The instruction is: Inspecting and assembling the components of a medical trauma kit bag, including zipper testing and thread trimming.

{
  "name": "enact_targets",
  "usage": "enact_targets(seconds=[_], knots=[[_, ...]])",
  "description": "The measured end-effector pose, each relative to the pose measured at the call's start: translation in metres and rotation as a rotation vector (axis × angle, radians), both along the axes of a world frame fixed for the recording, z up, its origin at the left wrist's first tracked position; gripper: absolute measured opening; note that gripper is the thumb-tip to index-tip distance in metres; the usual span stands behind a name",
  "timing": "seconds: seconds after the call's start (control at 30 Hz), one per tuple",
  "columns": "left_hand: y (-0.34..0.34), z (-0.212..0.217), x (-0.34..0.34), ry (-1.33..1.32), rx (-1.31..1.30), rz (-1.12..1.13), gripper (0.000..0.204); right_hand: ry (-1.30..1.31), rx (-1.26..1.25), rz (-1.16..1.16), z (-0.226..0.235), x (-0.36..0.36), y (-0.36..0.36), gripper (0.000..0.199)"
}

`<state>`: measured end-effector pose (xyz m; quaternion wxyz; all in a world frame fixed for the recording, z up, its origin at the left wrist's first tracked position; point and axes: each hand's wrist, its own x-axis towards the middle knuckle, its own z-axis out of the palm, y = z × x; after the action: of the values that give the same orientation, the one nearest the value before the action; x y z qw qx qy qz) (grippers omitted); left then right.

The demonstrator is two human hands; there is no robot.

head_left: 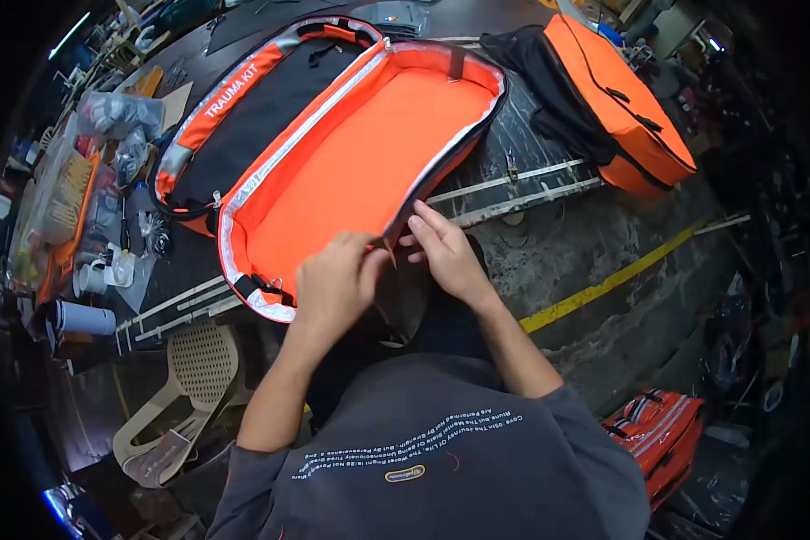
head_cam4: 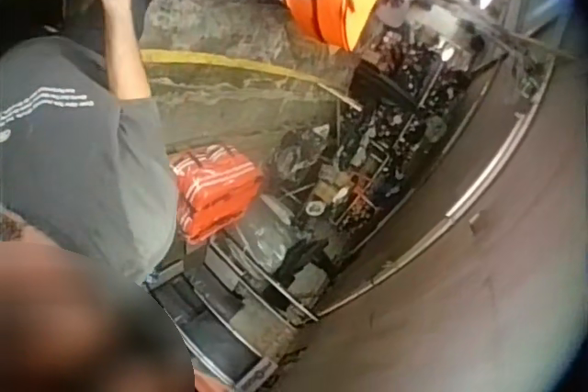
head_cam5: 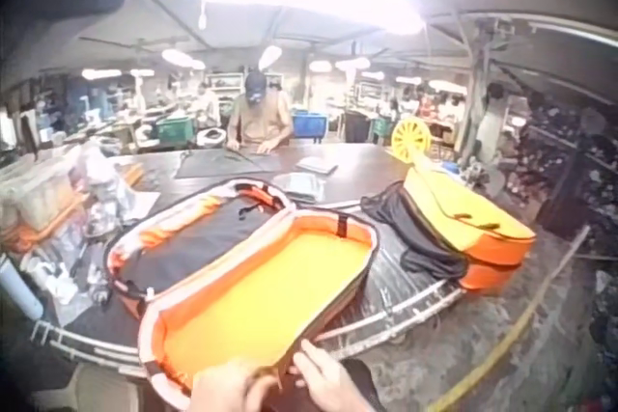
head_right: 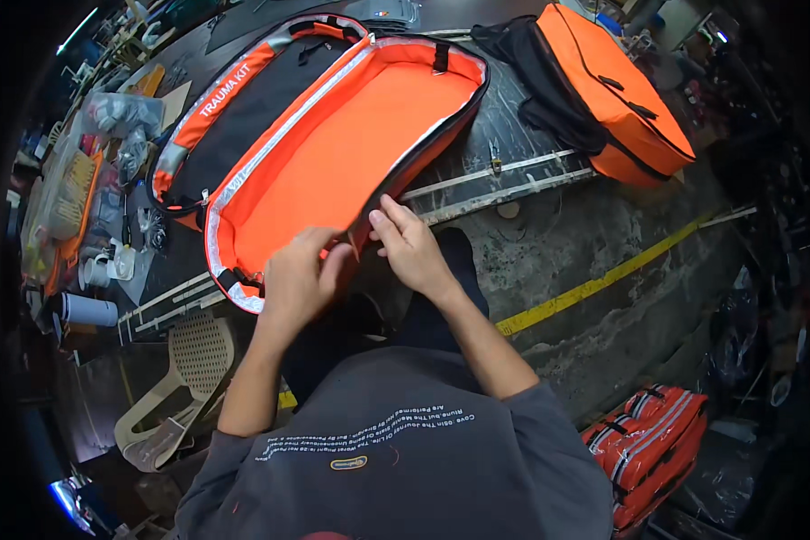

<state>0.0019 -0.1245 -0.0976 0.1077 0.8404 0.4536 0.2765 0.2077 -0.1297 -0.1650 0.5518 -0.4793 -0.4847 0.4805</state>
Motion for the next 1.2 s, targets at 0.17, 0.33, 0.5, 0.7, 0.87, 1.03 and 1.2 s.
enact_targets(seconds=[0.17,0.33,0.5,0.7,0.87,1.03,1.2], knots=[[0.058,-0.070,-0.058,-0.443,-0.653,-0.003,0.023,-0.345,0.089,0.007,-0.031,0.029,0.021,0.035],[0.037,-0.062,-0.045,-0.465,-0.789,0.015,0.020,-1.025,0.152,-0.606,-0.061,0.123,0.074,0.042],[0.010,-0.046,-0.016,-0.258,-0.350,0.012,0.019,-1.299,0.091,-0.851,-0.119,0.188,0.110,0.047],[-0.006,-0.037,0.017,-0.084,0.051,-0.082,0.050,-1.171,0.022,-0.718,-0.108,0.192,0.118,0.037],[0.020,-0.038,0.042,0.055,-0.123,0.054,0.022,-1.269,0.108,-0.723,-0.109,0.202,0.124,0.042],[0.039,-0.071,0.041,-0.323,-0.413,0.019,0.021,-0.755,-0.034,-0.761,-0.090,0.209,0.074,0.039],[0.032,-0.097,0.034,-0.611,-0.681,0.014,0.027,-0.257,-0.043,-0.392,-0.021,0.105,0.000,0.024]])
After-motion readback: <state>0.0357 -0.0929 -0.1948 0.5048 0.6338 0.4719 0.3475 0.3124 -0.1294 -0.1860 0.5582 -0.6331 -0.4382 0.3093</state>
